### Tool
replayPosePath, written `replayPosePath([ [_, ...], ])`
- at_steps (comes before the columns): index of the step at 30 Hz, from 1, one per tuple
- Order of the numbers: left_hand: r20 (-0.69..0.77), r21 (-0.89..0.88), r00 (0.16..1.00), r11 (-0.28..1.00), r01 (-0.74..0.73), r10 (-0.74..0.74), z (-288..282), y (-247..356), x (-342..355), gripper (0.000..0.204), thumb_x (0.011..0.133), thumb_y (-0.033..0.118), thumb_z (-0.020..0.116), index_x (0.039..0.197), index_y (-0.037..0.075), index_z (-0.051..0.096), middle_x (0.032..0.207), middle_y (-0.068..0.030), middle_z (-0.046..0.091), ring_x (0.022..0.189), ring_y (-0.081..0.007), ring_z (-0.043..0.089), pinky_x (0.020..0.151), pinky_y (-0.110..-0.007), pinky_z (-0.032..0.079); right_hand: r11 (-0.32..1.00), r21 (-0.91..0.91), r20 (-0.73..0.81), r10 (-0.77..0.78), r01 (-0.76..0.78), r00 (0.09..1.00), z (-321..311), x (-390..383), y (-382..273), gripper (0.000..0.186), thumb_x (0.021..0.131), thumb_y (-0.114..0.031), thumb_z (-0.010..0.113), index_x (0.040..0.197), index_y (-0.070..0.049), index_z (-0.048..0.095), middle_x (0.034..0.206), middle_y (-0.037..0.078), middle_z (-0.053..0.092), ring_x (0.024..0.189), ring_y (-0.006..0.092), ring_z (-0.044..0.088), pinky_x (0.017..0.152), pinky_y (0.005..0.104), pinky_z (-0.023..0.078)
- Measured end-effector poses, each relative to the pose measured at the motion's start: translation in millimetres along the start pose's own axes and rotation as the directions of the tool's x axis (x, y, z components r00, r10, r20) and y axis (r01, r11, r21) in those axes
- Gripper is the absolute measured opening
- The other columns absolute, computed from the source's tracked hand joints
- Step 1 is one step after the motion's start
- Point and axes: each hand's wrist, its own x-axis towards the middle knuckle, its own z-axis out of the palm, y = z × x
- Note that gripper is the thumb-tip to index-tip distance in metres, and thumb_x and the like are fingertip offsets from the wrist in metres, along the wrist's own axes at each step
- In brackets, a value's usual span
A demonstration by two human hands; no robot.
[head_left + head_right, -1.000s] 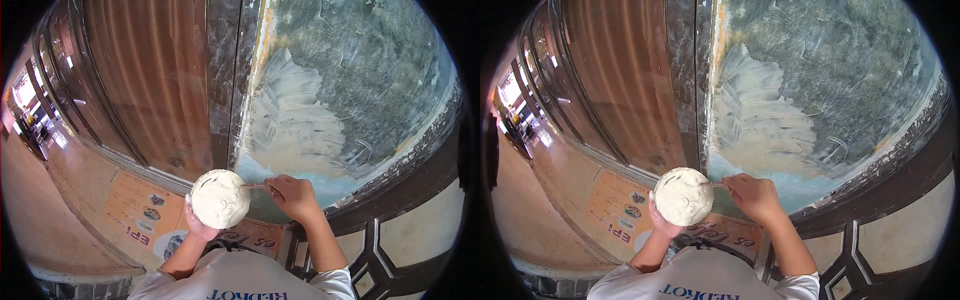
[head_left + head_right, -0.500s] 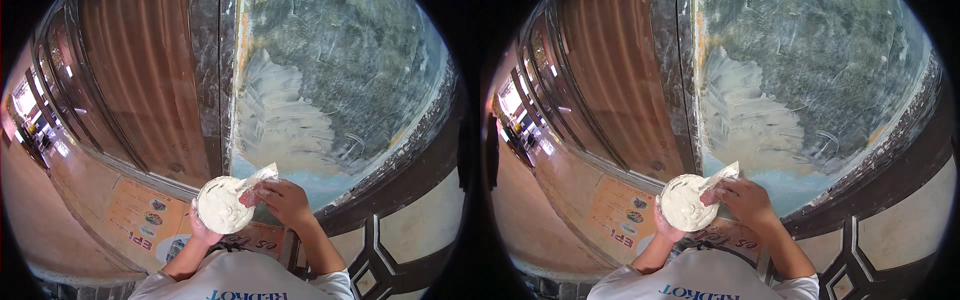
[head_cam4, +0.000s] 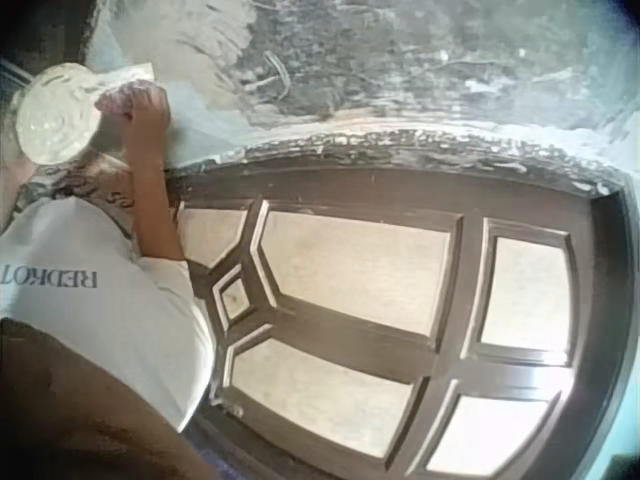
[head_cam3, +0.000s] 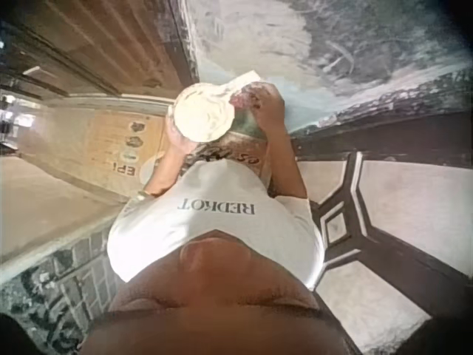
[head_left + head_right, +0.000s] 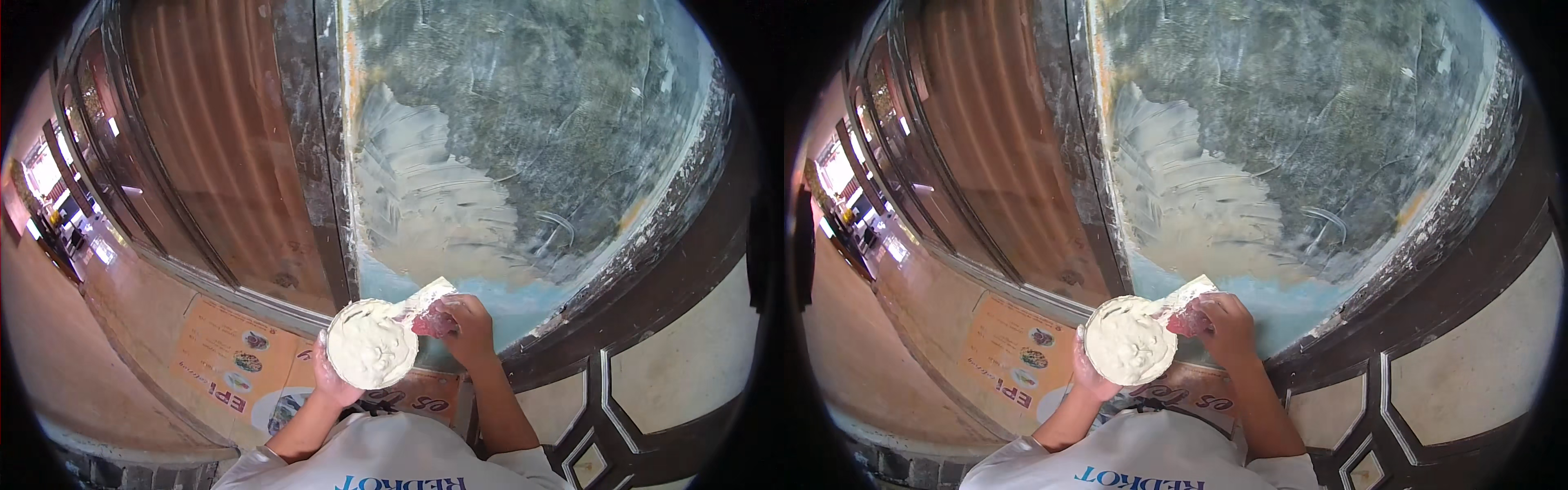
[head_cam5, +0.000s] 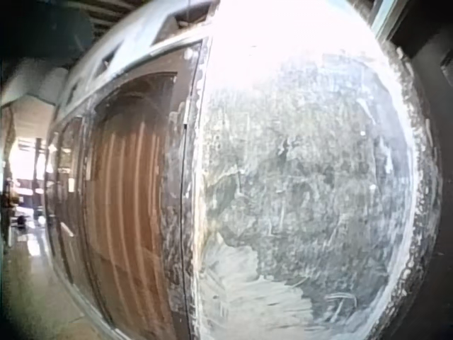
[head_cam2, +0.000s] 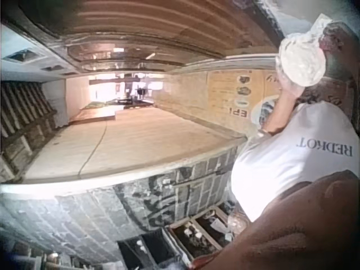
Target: The person applies a coating of white putty to a section of wall using a putty knife. They pick up the putty from a round container and spread it across the surface with multiple strokes.
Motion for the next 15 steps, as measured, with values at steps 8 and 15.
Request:
replayPosePath([
  [8,0.030,0.007,1.000,1.000,0.003,-0.003,1,-34,0,0.082,0.095,0.065,0.037,0.154,0.009,0.032,0.158,-0.0157,0.036,0.142,-0.0374,0.038,0.118,-0.054,0.031,0.997,0.005,-0.008,-0.082,0.082,0.997,-38,-16,18,0.044,0.058,0.002,0.080,0.098,-0.011,0.067,0.102,0.009,0.068,0.094,0.0297,0.067,0.077,0.0393,0.054],
  [15,0.028,-0.045,0.999,0.998,-0.033,0.034,3,-70,2,0.080,0.095,0.065,0.041,0.153,0.011,0.035,0.157,-0.0161,0.036,0.141,-0.0412,0.039,0.116,-0.058,0.032,0.941,0.301,0.050,0.145,-0.153,0.988,-18,-92,74,0.044,0.060,0.001,0.084,0.099,-0.008,0.066,0.100,0.012,0.067,0.096,0.0289,0.067,0.079,0.0362,0.056],
])
